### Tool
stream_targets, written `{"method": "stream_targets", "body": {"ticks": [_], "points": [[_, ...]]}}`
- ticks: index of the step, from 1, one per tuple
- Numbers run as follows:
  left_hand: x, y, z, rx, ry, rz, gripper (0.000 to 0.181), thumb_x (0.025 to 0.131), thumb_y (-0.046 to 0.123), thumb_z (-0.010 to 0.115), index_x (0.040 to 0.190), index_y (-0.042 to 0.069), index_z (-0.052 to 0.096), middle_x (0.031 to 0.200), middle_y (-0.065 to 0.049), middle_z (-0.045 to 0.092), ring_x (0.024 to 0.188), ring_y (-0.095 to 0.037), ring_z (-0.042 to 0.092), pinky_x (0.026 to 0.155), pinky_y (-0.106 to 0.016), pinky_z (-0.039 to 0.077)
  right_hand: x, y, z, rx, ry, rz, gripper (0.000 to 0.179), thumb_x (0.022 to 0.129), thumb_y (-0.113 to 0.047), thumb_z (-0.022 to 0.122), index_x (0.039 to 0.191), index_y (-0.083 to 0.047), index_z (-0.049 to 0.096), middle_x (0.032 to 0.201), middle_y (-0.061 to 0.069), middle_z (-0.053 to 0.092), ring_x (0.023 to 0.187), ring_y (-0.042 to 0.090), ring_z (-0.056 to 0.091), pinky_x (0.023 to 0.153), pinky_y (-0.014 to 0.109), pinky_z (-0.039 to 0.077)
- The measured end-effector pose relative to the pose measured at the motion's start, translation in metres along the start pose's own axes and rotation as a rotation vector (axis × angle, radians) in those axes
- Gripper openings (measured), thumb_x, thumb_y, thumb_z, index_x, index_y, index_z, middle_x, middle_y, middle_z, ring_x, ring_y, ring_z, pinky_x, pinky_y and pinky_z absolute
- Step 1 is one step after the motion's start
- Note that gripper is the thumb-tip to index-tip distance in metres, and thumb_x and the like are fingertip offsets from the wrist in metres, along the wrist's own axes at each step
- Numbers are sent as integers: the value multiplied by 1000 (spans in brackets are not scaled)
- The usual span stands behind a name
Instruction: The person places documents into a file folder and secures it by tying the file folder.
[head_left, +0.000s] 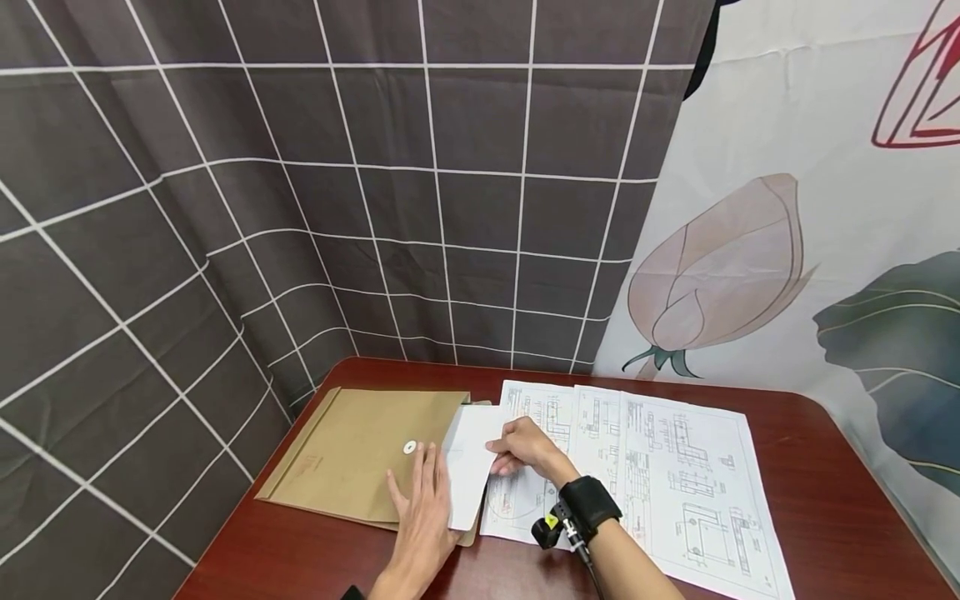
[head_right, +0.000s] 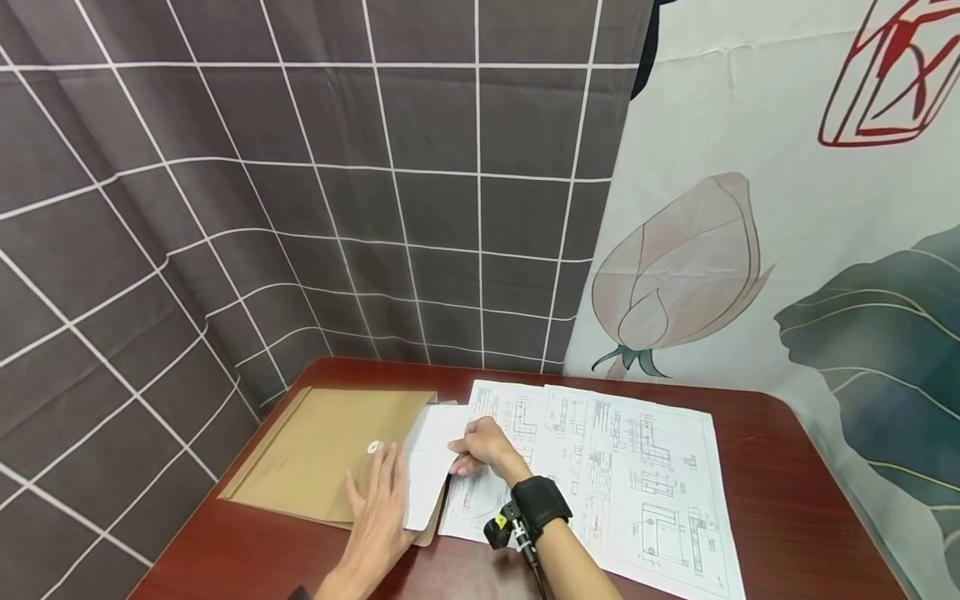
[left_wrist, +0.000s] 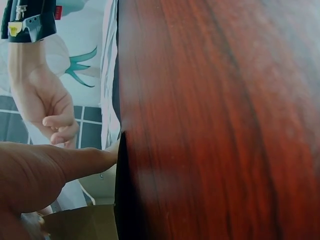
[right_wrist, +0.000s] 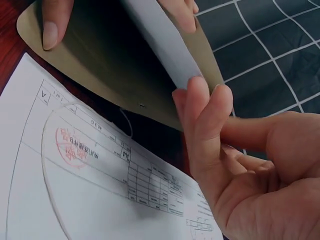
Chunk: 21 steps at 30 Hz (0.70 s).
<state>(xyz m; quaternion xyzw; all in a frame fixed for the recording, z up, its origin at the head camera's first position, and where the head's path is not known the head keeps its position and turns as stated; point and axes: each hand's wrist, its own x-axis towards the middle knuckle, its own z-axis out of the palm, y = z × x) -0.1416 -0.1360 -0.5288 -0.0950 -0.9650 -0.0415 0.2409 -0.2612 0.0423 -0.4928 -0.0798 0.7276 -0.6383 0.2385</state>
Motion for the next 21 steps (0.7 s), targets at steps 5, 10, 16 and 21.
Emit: {"method": "stream_targets", "body": {"ticks": [5,10,16,21], "points": [[1,-1,-1,-10,-26,-11,119,48,35,95,142,-10,37,148,-26,34,141,-40,23,99,-76,16,0,0,4,6,65,-11,35,90,2,61,67,-11,38,51,6,60,43,9,59,46,23,51],[1,-2,-1,-12,-18,-10,119,47,34,96,141,-10,37,148,-26,34,141,-40,23,99,-76,16,1,1,9,48,105,-25,33,89,3,61,67,-9,39,48,2,57,40,5,53,42,19,47],[2,-2,0,-3,-20,-9,122,46,37,96,142,-9,37,149,-25,34,142,-39,22,99,-76,17,5,3,17,118,99,-31,32,90,4,58,67,-9,40,50,6,61,44,11,62,48,26,54],[0,0,1,0,-14,-5,121,44,34,96,141,-10,38,149,-24,35,141,-39,23,99,-76,17,6,3,23,126,76,-40,24,92,4,56,72,-3,45,52,8,61,46,13,64,52,30,56]]}}
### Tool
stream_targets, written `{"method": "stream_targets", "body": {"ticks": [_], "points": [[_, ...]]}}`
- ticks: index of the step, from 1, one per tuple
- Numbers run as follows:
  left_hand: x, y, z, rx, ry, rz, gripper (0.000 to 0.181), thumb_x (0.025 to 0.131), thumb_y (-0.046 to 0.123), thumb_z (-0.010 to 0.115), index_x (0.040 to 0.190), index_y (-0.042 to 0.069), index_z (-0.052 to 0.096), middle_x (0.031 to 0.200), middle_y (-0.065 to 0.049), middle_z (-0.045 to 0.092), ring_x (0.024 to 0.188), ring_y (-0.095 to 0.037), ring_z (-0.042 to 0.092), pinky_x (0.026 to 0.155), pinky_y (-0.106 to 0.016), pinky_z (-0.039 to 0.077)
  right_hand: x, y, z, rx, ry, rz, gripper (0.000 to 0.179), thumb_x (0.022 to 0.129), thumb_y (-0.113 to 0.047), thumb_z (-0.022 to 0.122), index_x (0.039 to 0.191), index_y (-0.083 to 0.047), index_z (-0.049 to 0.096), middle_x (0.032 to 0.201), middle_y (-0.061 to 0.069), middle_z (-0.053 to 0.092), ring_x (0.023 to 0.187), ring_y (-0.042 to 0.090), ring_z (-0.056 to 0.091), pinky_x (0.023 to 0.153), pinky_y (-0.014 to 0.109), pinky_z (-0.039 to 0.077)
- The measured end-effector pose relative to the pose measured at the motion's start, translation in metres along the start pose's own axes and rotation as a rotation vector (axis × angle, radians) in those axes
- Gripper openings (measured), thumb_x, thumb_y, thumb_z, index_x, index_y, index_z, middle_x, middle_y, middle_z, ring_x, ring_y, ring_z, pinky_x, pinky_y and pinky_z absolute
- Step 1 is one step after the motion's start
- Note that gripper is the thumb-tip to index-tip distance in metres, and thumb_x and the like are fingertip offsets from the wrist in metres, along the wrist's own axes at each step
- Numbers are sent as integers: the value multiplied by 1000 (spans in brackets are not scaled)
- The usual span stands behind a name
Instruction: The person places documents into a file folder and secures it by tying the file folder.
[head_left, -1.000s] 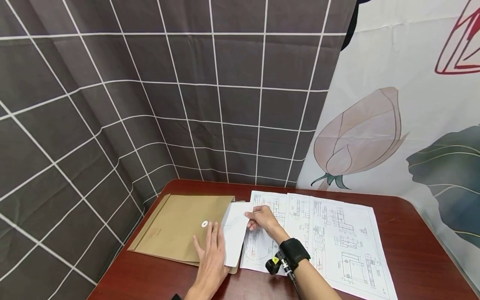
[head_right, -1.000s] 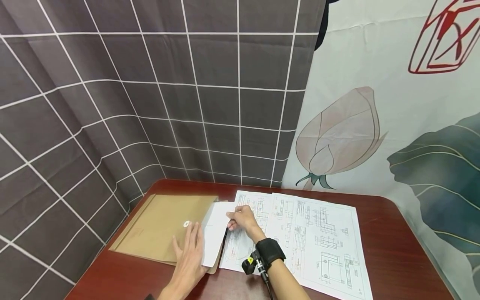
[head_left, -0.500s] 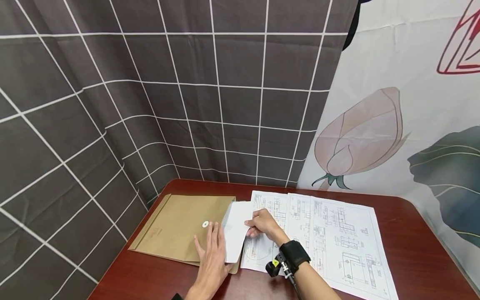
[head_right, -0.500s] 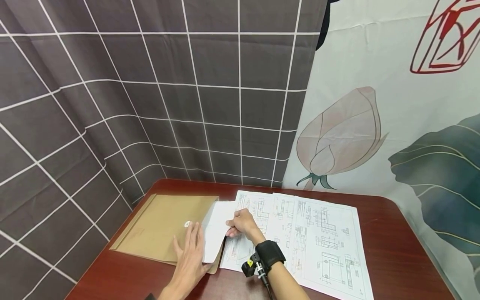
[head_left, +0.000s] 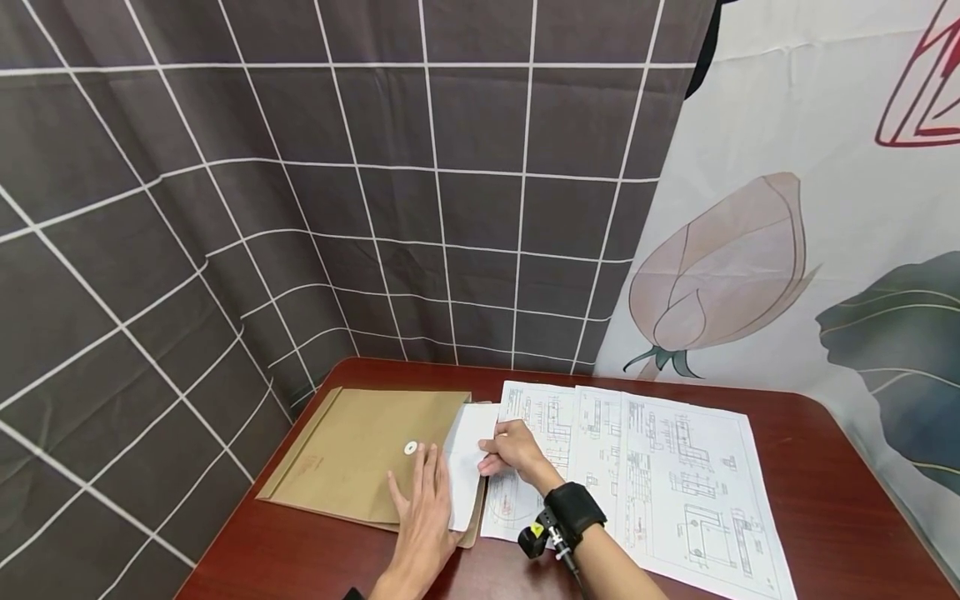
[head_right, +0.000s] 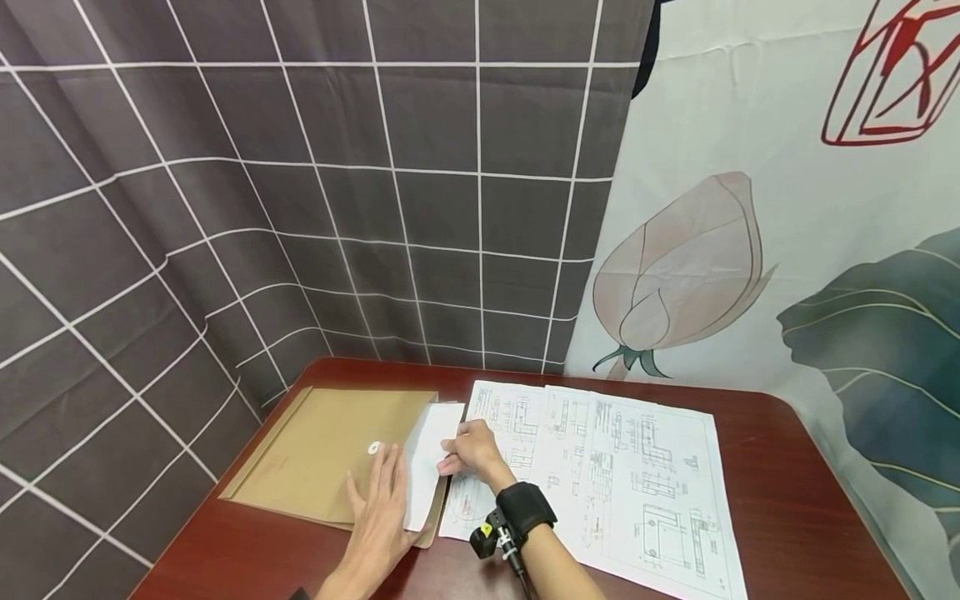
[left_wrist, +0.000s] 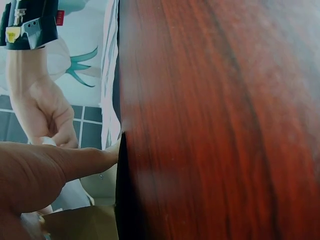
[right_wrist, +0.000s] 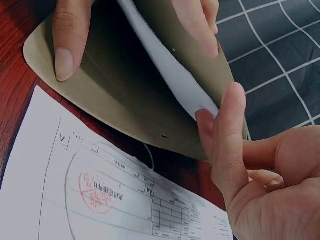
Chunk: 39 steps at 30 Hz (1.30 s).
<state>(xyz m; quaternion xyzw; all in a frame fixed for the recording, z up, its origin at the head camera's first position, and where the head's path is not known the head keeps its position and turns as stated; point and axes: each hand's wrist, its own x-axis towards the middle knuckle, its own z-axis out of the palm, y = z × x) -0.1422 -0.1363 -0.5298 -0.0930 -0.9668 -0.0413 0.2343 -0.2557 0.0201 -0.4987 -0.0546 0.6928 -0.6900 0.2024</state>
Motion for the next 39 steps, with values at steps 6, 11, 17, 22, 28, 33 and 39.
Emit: {"method": "stream_targets", "body": {"ticks": [6,11,17,22,28,33,39], "points": [[-1,0,1,20,17,3,118,48,44,93,139,-9,41,148,-25,36,140,-39,25,98,-76,21,-1,-4,5,-35,-20,22,7,94,4,53,88,6,49,56,9,61,48,14,64,55,33,57],[-1,-1,2,30,26,6,117,50,47,92,140,-9,40,148,-26,36,140,-39,26,97,-76,21,-2,-5,6,-22,-30,23,8,94,4,51,96,12,51,60,9,61,49,13,63,56,32,57],[0,0,2,2,23,3,117,52,45,91,141,-9,39,148,-26,34,140,-39,26,97,-76,21,-2,-5,7,-2,-28,8,12,95,4,49,101,14,51,60,9,61,49,12,63,54,29,57],[0,0,1,-10,-4,-6,116,54,44,90,142,-9,37,150,-25,33,141,-38,23,99,-76,19,1,-1,10,23,-29,2,12,95,5,49,102,15,50,58,8,60,49,12,63,55,30,57],[1,0,-1,-13,-27,-2,116,57,46,89,144,-8,34,151,-24,30,142,-38,22,100,-75,17,6,3,19,44,-24,-7,14,95,4,50,102,15,53,59,9,60,49,12,63,53,30,57],[0,0,-2,-5,-28,-1,117,56,48,88,145,-7,33,152,-24,30,142,-38,21,100,-75,17,10,6,30,46,-32,-10,16,95,6,48,105,17,54,64,13,60,48,13,63,53,32,57],[-1,0,-3,4,-57,-12,118,58,50,87,146,-6,31,153,-23,28,143,-37,20,101,-75,16,12,9,42,38,-28,-12,14,94,8,45,101,14,54,65,13,59,49,13,63,55,31,57]]}}
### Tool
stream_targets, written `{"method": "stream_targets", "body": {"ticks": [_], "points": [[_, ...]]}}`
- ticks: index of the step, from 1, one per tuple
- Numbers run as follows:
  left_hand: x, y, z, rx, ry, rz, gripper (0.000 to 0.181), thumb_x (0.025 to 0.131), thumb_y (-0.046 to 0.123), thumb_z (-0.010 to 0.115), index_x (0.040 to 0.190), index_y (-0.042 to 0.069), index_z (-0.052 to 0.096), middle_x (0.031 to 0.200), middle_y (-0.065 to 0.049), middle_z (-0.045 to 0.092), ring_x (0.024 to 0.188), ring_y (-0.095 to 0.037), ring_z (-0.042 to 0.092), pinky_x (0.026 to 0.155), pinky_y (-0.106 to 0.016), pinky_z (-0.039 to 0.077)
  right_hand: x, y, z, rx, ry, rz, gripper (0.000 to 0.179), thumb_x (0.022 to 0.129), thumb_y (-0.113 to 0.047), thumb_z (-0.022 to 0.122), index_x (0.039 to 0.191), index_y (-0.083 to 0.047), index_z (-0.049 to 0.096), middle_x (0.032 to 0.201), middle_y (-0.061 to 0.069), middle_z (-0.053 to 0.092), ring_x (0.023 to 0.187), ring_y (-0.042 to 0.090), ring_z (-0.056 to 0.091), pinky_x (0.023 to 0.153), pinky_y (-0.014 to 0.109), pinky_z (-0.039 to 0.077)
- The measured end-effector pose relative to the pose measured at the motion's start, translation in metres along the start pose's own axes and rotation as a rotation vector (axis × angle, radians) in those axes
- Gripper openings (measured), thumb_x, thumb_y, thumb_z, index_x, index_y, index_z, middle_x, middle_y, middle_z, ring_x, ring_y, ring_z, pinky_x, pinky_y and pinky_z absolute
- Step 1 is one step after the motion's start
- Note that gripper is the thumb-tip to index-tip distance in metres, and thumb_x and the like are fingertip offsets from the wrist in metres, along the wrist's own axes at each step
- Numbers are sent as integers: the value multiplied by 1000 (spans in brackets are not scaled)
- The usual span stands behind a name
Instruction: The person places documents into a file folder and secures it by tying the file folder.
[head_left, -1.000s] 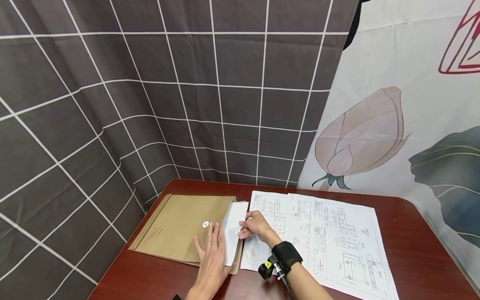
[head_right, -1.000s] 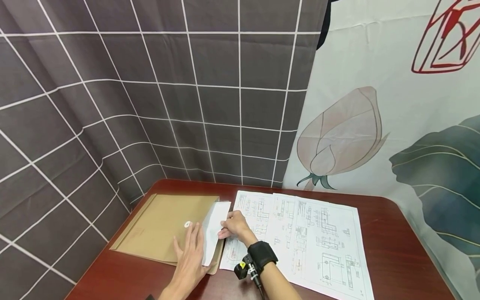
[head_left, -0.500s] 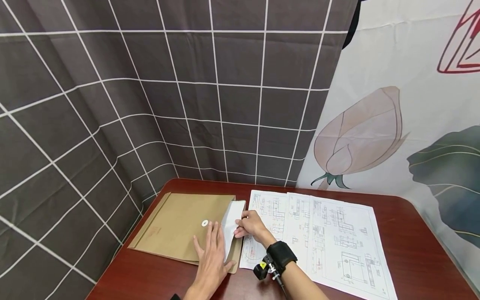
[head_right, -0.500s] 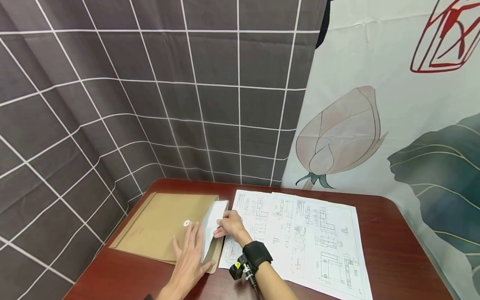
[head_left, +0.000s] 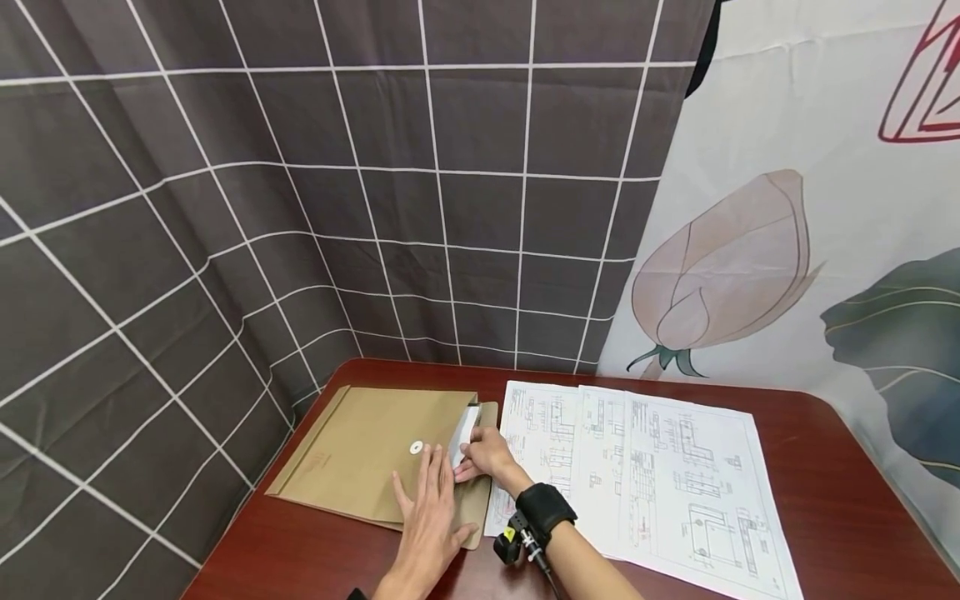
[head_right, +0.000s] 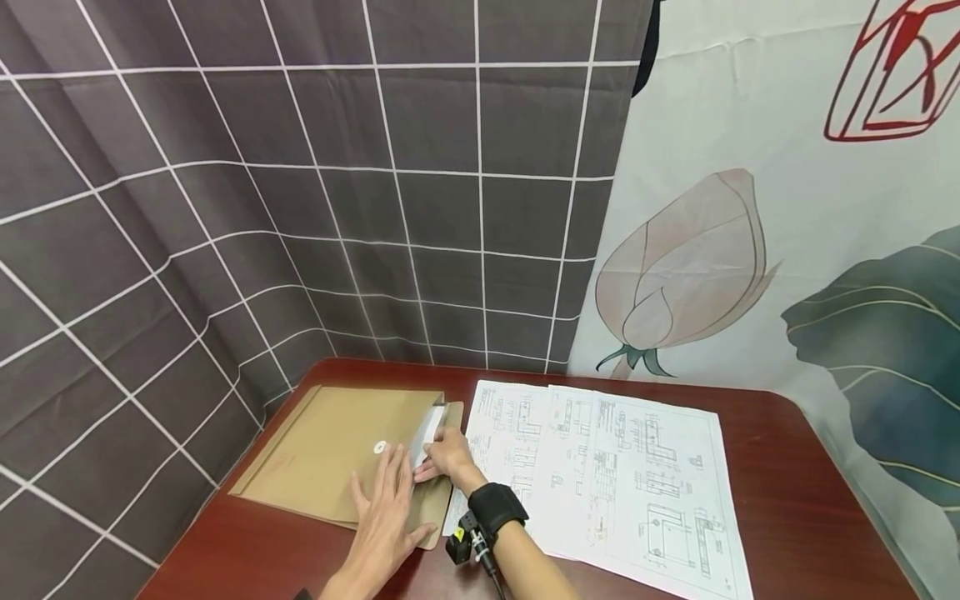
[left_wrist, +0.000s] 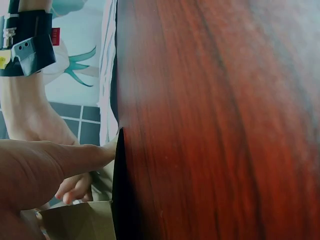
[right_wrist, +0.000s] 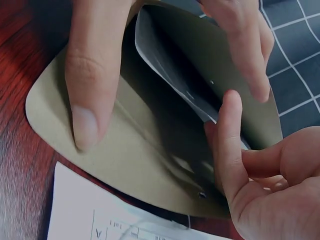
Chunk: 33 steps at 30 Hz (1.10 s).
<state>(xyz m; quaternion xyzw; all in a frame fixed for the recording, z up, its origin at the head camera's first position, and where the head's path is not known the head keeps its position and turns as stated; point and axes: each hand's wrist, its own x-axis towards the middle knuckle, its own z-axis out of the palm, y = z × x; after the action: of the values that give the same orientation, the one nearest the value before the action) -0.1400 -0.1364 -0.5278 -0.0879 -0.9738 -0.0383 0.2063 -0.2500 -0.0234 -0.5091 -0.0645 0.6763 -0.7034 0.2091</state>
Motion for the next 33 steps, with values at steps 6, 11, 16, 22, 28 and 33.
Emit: {"method": "stream_targets", "body": {"ticks": [6,11,16,22,28,33], "points": [[-1,4,2,-16,-5,-6,120,58,49,87,147,-6,29,153,-23,27,143,-36,19,102,-74,15,0,1,5,-41,20,-12,12,92,9,45,98,16,54,63,12,59,48,11,61,53,28,56],[-1,5,3,-32,14,3,120,57,48,88,147,-6,30,153,-23,29,143,-37,20,101,-75,15,1,0,7,-81,44,-42,11,90,10,46,92,16,55,63,20,63,47,11,61,54,31,57],[0,6,4,-25,31,13,120,56,49,88,146,-6,31,152,-23,30,142,-37,22,101,-75,17,2,2,7,-147,22,-92,13,88,9,47,91,15,58,69,17,64,55,14,63,58,33,57],[1,6,5,-23,24,17,118,57,48,87,146,-7,32,153,-23,29,143,-36,21,101,-75,16,3,4,7,-215,-27,-180,19,86,7,45,96,16,60,81,15,65,66,17,64,61,31,56],[2,4,6,-26,7,19,116,59,49,87,145,-7,33,152,-24,29,143,-38,20,101,-75,16,2,5,6,-200,-69,-185,21,89,6,43,98,17,59,85,16,64,74,21,65,66,34,57],[3,0,5,-32,3,18,112,58,45,89,143,-8,37,148,-26,32,141,-41,22,99,-75,18,-2,0,2,-265,-96,-161,22,92,4,44,99,18,61,79,23,67,71,34,70,64,35,58]]}}
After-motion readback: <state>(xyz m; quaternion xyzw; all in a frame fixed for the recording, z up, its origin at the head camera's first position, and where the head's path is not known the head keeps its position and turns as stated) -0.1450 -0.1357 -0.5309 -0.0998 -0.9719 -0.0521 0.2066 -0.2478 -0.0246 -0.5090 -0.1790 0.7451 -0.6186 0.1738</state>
